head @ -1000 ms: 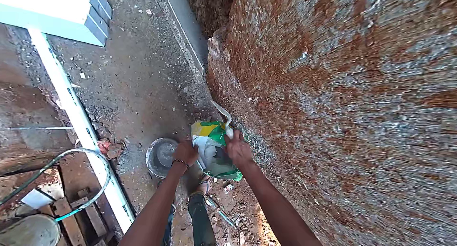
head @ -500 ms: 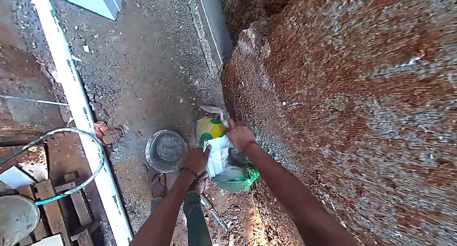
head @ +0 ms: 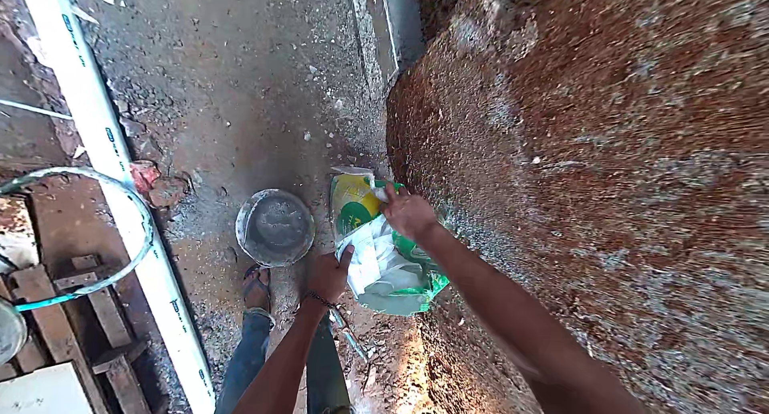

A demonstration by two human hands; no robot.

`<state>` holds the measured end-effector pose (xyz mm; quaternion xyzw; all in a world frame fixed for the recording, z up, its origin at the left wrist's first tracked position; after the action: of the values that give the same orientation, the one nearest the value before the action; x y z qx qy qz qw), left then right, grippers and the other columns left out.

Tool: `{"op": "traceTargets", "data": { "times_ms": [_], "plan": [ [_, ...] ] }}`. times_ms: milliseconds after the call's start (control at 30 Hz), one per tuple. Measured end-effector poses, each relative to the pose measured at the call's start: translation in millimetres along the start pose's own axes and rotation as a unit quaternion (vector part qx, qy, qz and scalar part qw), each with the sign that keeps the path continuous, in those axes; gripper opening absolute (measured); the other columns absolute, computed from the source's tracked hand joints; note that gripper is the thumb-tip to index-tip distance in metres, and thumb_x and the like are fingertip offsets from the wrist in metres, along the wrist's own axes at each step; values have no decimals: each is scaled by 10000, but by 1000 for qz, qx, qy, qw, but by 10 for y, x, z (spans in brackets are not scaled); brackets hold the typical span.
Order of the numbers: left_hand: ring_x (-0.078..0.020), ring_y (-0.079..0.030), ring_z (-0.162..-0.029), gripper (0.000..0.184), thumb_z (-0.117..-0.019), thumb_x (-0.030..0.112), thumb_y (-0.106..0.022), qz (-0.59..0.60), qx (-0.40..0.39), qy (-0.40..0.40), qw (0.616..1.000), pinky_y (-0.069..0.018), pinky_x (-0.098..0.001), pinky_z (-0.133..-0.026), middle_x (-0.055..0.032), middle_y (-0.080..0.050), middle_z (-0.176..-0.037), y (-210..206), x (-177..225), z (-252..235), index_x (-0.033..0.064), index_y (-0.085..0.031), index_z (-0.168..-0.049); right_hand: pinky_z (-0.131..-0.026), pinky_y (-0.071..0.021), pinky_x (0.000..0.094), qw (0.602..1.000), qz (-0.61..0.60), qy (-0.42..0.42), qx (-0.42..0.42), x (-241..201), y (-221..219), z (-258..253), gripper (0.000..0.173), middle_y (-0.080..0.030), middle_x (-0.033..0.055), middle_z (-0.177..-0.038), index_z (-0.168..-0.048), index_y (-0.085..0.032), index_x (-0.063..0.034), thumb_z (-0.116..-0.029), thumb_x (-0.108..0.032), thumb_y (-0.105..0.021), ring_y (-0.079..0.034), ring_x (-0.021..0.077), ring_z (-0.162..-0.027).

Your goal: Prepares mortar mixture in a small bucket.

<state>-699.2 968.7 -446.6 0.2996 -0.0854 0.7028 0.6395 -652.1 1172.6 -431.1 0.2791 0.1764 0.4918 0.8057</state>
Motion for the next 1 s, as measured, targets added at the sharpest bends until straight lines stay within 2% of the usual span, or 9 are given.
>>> {"op": "traceTargets", "data": {
  "times_ms": [167, 267, 333, 400, 500, 700, 800, 900, 1000],
  "plan": [
    [-376, -673, -1098, 628, -1090, 530, -358, -127, -40, 46, 990, -496, -589, -956, -226, -703, -1091, 162, 113, -47, -2, -686, -1144, -780, -585, 575, 991, -89, -76, 70, 134, -82, 513, 294, -486, 264, -1438, -1308, -676, -138, -1038, -129, -557, -624, 471, -1126],
    [-362, -624, -1242, 640, -1056, 514, -483, -95, 10, 34, 995, -455, -559, -1077, -229, -660, -1292, 187, 190, -35, -2, -537, -1431, -780, -601, 545, 960, -173, -148, 162, 135, -236, 1020, 379, -502, 270, -1451, -1429, -616, -281, -1064, -271, -516, -678, 436, -1063],
    [-353, -610, -1264, 709, -989, 477, -643, -5, 29, 47, 998, -459, -540, -1088, -239, -635, -1334, 95, 142, -17, 3, -467, -1487, -675, -614, 507, 911, -224, -225, 263, 34, -419, 1532, 333, -568, 257, -1390, -1314, -710, -273, -1047, -377, -540, -724, 378, -886],
    [-344, -635, -1202, 696, -949, 395, -742, 139, 11, 110, 984, -545, -528, -996, -250, -616, -1320, -88, 62, 27, 8, -474, -1461, -614, -607, 491, 842, -279, -313, 338, -165, -611, 2040, 334, -577, 306, -1322, -1196, -767, -203, -1012, -424, -596, -718, 377, -809],
    [-289, -676, -1042, 519, -1027, 371, -628, 298, 9, 171, 939, -584, -463, -856, -223, -649, -1212, -300, 53, 169, 2, -527, -1378, -690, -578, 508, 696, -430, -453, 356, -545, -968, 2476, 360, -519, 344, -1326, -1127, -773, -131, -956, -426, -658, -668, 405, -910],
    [-220, -690, -1057, 466, -1097, 347, -469, 409, 16, 126, 904, -594, -402, -902, -168, -663, -1219, -384, -100, 132, 21, -471, -1429, -857, -493, 597, 353, -620, -611, 343, -1302, -1326, 2322, 571, -500, 358, -1303, -1340, -649, -70, -886, -389, -786, -554, 461, -1070],
    [-195, -702, -1004, 439, -1095, 361, -458, 421, -7, 127, 898, -605, -377, -868, -140, -684, -1144, -408, -159, 95, 23, -494, -1373, -834, -513, 587, 253, -652, -635, 327, -1392, -1497, 2127, 657, -611, 328, -1167, -1366, -608, -1, -903, -439, -767, -620, 413, -954],
    [-222, -706, -995, 446, -1098, 382, -435, 428, -23, 135, 893, -611, -402, -844, -147, -678, -1143, -440, -254, 46, 42, -474, -1385, -918, -484, 630, 188, -707, -625, 273, -1266, -1603, 1854, 742, -654, 303, -1172, -1393, -595, -11, -915, -567, -707, -630, 437, -1054],
    [-222, -717, -995, 443, -1100, 402, -414, 442, -36, 131, 887, -622, -407, -841, -136, -691, -1137, -474, -369, -32, 69, -476, -1386, -861, -512, 544, 147, -725, -597, 310, -1193, -1585, 1681, 448, -709, 198, -1010, -1203, -707, -4, -971, -386, -706, -660, 309, -932]
  ]
}}
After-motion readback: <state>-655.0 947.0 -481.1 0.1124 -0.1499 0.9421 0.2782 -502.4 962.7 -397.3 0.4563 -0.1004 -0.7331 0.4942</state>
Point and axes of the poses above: each hand's wrist, its own z-axis away from the middle knuckle, its own y-axis out of the back of the hand, x = y × z, the point moved 7 cm from there along -z, towards the middle knuckle
